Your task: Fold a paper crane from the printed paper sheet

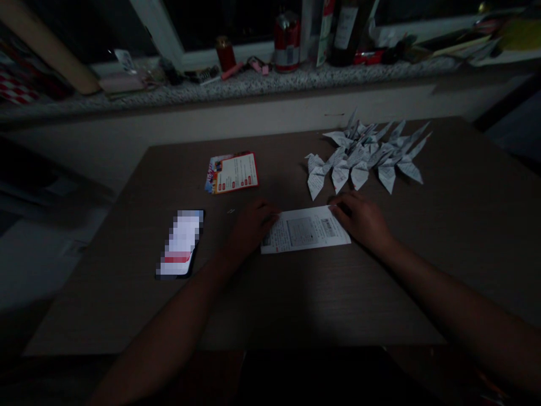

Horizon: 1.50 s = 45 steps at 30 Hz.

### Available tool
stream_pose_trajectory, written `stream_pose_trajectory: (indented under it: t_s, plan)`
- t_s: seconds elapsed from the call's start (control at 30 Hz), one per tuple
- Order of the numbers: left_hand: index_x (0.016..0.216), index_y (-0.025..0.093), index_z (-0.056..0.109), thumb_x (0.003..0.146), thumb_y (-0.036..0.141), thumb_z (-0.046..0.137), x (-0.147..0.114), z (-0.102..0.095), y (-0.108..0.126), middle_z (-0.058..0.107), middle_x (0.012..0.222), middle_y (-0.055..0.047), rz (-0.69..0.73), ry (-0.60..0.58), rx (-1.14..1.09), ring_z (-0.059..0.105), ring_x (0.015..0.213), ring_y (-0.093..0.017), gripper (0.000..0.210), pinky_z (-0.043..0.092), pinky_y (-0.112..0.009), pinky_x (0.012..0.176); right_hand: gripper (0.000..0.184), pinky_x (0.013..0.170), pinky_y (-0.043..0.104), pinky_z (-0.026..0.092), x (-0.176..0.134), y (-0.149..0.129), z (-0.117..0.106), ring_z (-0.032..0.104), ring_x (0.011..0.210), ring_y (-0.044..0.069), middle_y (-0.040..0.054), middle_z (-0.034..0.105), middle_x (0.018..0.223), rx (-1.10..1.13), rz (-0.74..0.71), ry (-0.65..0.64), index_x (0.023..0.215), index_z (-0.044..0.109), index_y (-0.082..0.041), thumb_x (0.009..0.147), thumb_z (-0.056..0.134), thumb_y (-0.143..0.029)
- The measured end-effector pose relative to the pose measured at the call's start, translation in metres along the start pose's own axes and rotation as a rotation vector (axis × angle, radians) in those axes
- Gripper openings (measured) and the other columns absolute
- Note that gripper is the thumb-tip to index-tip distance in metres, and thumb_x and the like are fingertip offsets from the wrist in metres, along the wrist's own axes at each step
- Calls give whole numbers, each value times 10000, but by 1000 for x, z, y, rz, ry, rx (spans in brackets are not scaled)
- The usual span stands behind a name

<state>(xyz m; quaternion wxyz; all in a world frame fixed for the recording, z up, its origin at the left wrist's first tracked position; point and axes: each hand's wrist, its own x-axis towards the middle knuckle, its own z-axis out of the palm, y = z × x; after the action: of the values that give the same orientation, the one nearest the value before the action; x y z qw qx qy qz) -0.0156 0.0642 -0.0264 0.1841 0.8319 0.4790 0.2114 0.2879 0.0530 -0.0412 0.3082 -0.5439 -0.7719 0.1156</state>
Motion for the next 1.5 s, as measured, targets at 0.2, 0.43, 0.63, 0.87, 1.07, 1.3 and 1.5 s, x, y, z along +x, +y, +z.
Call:
stream_pose_trajectory:
  t_s: [0.2,0.43,0.63,0.87,1.07,1.3,1.5]
  plan:
    - [1115,200,727,1027,273,553,0,-1,-1,654,1161,-61,4,-6,-19,631,1105,-213,209,500,-363,1005,187,835,432,527,-1,0,0,671,917,289,125,692,1001,-9,4,-15,1046,703,-201,978,547,-279]
    - [1101,229,728,1028,303,528,-1,-1,0,665,1158,-55,-18,-8,-22,637,1099,-225,225,510,-386,993,193,852,456,536,-1,0,0,661,934,301,123,666,991,-31,-29,3,986,713,-212,988,534,-285]
    - [1128,209,714,1039,277,512,-1,0,0,664,1157,-62,27,-11,-3,632,1097,-221,230,501,-374,994,228,892,450,542,-1,-4,0,659,1022,312,155,644,1088,-65,-58,-4,1106,724,-173,988,541,-242]
    - [1260,235,685,1057,265,470,-2,2,1,647,1233,-67,33,-19,65,611,1164,-225,297,485,-375,1039,221,871,443,543,-2,-4,0,660,976,295,143,667,1062,-83,-90,-39,1034,734,-182,1007,525,-248]
    - [1393,259,625,991,82,453,-2,4,7,590,1436,-75,163,-174,214,536,1321,-274,472,454,-431,1096,261,861,439,538,-2,-5,0,653,968,301,156,673,1073,-150,-90,-54,1032,746,-182,1021,500,-267]
    - [1441,203,576,1070,263,430,-3,5,27,632,1343,-130,204,-221,371,615,1150,-281,403,530,-393,921,309,720,424,498,-5,-12,-2,647,915,322,153,697,1032,-391,-92,-108,1064,739,-187,1048,444,-280]
    - [1493,224,543,1094,343,414,-2,6,31,581,1465,-117,264,-226,442,571,1223,-297,436,489,-409,983,300,686,400,498,-5,-20,-8,656,936,311,172,707,1123,-511,-135,-149,1111,722,-178,1041,431,-183]
